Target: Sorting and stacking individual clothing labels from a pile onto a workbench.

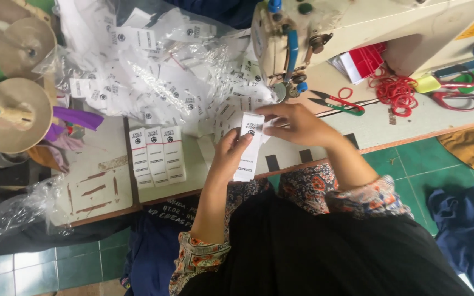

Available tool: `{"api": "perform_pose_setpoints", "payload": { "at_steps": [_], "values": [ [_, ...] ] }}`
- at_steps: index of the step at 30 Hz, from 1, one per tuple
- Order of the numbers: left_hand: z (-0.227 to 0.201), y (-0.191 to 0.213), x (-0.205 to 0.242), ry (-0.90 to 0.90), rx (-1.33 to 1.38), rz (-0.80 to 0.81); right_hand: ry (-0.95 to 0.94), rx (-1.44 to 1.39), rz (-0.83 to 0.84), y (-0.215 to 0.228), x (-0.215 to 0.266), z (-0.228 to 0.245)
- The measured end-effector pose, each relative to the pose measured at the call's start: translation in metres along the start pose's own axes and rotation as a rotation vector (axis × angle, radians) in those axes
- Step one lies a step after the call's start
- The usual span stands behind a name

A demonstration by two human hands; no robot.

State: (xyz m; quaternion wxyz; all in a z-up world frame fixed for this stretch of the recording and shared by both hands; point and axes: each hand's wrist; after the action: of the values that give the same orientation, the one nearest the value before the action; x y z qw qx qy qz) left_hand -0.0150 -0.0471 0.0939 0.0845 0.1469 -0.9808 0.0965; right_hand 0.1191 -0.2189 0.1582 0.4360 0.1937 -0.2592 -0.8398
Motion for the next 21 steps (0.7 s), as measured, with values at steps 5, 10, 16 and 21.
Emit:
{"api": "perform_pose_setpoints", "payload": {
  "at_steps": [5,10,16,21],
  "values": [
    [-0.011,-0.008,-0.003,0.003,0.296,0.030,-0.202,0.438,-0.095,0.081,0.052,-0.097],
    [0.042,-0.006,-0.015,0.076,0.707,0.070,-0.400,0.723,-0.077,0.096,0.053,-0.132],
    [0.040,-0.002,-0.005,0.158,0.924,0.027,-0.372,0.794,-0.046,0.089,0.046,-0.165],
    [0.054,0.000,-0.003,0.134,0.955,0.012,-0.260,1.061,-0.161,0.079,0.050,-0.214]
  ]
}}
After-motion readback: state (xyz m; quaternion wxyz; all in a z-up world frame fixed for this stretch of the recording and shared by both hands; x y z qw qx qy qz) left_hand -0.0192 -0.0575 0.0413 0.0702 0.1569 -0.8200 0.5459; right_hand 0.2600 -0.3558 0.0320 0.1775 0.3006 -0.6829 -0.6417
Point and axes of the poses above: each hand's wrist, its own x-axis away from the middle knuckle, its own y-axis out of the back of the hand, z = x × y, and after that the axes turned 15 degrees about x, right-handed
